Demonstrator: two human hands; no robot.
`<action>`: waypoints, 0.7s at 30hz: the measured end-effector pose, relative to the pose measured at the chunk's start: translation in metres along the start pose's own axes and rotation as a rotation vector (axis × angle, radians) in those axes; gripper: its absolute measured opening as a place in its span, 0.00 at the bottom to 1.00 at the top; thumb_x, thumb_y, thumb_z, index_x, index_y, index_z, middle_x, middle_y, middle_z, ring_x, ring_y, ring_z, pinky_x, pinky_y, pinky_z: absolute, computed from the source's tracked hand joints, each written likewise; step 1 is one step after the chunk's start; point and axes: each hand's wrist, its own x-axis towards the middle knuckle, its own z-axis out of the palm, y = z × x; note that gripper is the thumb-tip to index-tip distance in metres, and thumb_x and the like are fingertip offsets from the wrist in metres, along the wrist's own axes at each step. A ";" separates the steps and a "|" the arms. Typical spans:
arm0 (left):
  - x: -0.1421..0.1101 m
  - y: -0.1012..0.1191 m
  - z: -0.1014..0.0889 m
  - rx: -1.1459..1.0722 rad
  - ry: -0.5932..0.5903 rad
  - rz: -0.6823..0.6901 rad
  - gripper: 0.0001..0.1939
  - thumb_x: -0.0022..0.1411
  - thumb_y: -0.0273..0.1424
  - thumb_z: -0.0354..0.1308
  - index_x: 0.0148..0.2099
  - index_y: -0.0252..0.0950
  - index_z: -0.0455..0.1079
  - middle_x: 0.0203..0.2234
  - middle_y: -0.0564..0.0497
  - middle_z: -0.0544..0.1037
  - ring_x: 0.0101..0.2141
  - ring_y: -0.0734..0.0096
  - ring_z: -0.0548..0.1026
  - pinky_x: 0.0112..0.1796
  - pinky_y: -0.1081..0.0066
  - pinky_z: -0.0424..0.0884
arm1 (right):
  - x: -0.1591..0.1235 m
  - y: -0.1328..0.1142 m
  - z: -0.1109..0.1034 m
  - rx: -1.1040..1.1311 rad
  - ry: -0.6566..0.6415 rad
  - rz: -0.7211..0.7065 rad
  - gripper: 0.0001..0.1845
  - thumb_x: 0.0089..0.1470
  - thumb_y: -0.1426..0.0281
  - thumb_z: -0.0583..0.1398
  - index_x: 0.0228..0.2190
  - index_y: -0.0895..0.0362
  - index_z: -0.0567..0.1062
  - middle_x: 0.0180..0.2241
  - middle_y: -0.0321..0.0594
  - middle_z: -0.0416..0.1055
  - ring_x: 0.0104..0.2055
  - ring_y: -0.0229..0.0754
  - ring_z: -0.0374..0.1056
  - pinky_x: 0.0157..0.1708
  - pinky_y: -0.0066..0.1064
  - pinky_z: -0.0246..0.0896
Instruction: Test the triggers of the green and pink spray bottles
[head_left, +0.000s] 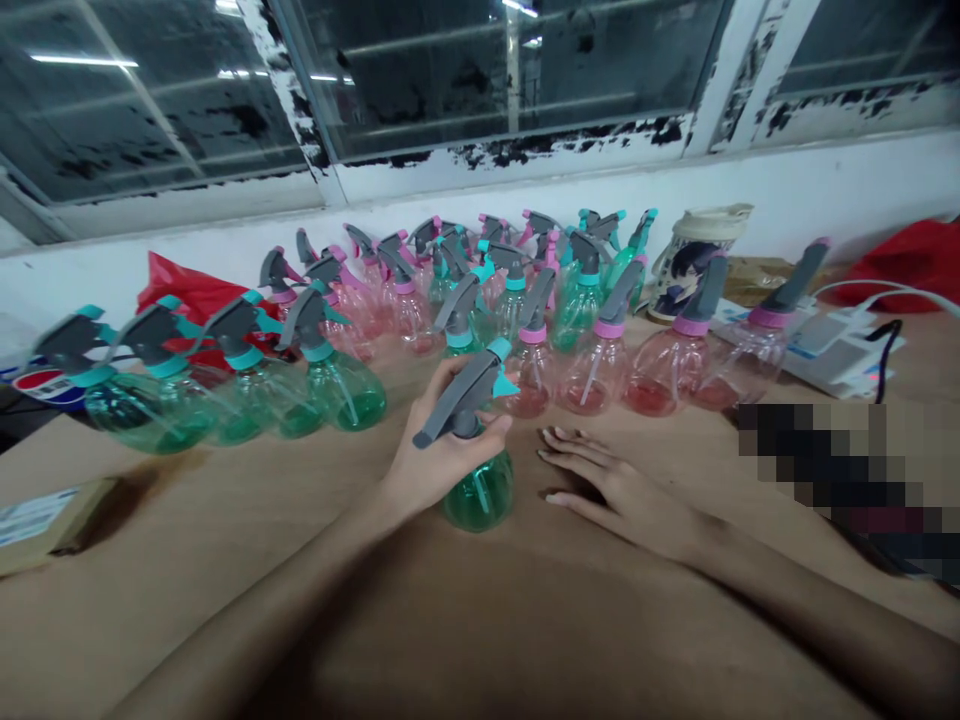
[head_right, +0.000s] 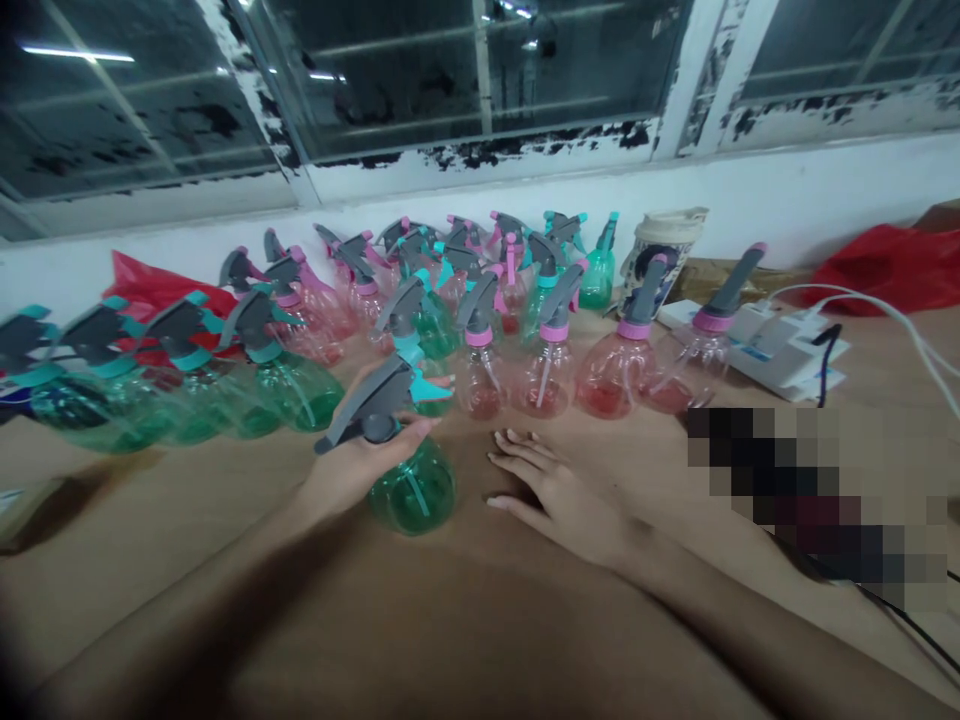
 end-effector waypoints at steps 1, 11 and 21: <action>-0.001 -0.003 0.001 0.009 0.010 0.010 0.16 0.52 0.32 0.57 0.45 0.39 0.65 0.32 0.51 0.76 0.32 0.65 0.76 0.38 0.64 0.71 | 0.000 0.000 0.000 0.005 0.005 -0.008 0.27 0.56 0.55 0.51 0.54 0.53 0.60 0.58 0.40 0.55 0.61 0.45 0.47 0.58 0.46 0.45; -0.015 -0.012 -0.007 0.173 -0.152 0.039 0.19 0.56 0.39 0.55 0.49 0.41 0.66 0.48 0.48 0.72 0.51 0.60 0.66 0.53 0.55 0.57 | 0.001 0.001 0.001 0.016 0.036 -0.035 0.28 0.55 0.55 0.50 0.54 0.53 0.61 0.58 0.40 0.56 0.61 0.44 0.47 0.58 0.45 0.45; -0.040 -0.030 -0.019 0.158 -0.044 0.056 0.32 0.51 0.38 0.60 0.57 0.39 0.55 0.53 0.44 0.66 0.53 0.58 0.63 0.53 0.56 0.57 | 0.000 0.003 0.005 -0.001 0.067 -0.050 0.28 0.55 0.54 0.50 0.53 0.54 0.62 0.57 0.41 0.57 0.61 0.44 0.48 0.58 0.45 0.46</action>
